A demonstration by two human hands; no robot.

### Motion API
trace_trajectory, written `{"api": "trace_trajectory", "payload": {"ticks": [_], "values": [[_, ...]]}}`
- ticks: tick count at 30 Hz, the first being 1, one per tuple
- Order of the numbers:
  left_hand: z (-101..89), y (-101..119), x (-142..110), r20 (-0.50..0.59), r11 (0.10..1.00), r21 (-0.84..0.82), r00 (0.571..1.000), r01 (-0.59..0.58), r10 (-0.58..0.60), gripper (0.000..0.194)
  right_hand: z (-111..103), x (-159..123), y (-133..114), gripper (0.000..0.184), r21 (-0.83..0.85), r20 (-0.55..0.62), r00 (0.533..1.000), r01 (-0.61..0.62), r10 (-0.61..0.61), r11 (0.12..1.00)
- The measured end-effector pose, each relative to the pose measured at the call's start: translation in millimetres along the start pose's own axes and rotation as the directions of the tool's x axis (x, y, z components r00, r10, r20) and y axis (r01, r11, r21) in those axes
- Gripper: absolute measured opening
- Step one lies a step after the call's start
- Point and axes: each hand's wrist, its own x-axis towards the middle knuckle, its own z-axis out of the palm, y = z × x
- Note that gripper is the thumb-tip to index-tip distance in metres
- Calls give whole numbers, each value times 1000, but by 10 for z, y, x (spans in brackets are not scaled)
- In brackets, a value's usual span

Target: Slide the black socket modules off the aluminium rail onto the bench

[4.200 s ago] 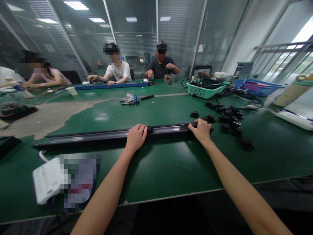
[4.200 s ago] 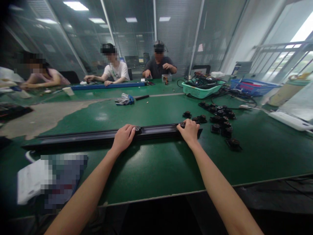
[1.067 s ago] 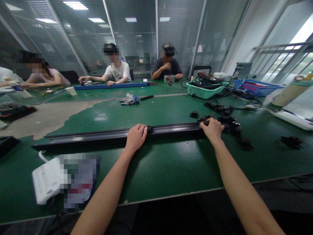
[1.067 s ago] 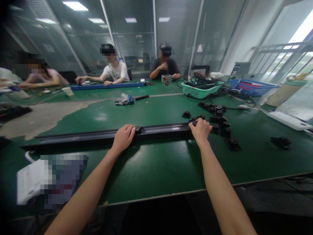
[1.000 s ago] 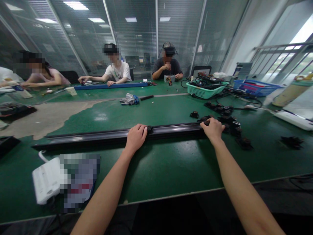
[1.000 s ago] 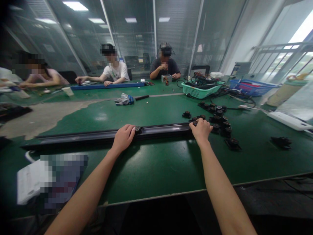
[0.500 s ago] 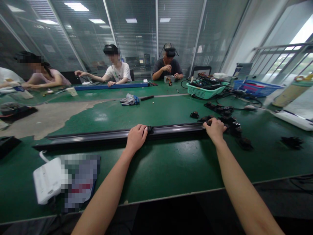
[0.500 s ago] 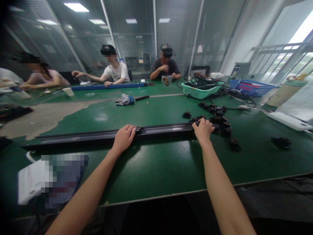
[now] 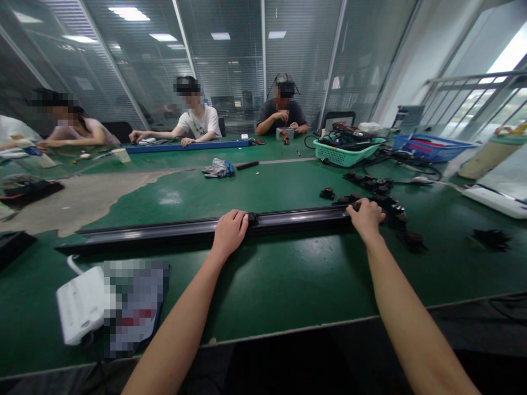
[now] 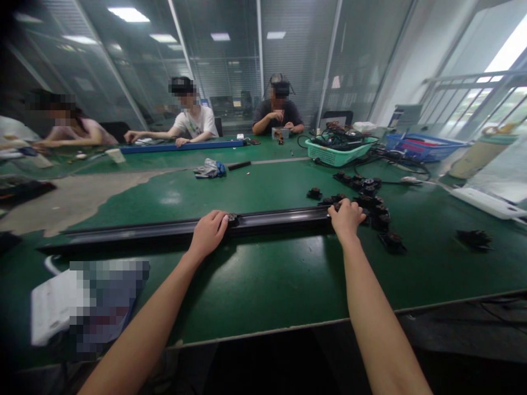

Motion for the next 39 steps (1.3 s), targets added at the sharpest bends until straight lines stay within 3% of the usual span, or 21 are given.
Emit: {"api": "trace_trajectory", "payload": {"ticks": [12, 17, 22, 28, 35, 39], "values": [[2, -3, 1, -4, 1000, 7, 1000, -4, 4, 38, 45, 62, 99, 38, 3, -26, 999, -26, 26, 1000], [4, -6, 4, 3, 1000, 11, 1000, -11, 11, 38, 36, 110, 275, 38, -4, -92, 992, -87, 87, 996], [8, -2, 8, 4, 1000, 16, 1000, -12, 12, 38, 57, 147, 404, 40, -26, -47, 994, -97, 96, 995], [14, -6, 0, -3, 1000, 28, 1000, -10, 10, 38, 93, 171, 417, 38, -77, -11, 994, -109, 108, 991], [13, -8, -13, -10, 1000, 12, 1000, -12, 12, 38, 99, 159, 420, 38, -51, -107, 985, -140, 134, 989], [8, -4, -15, -11, 1000, 4, 1000, -12, 12, 38, 82, 162, 404, 40, -27, -98, 988, -125, 122, 992]]}}
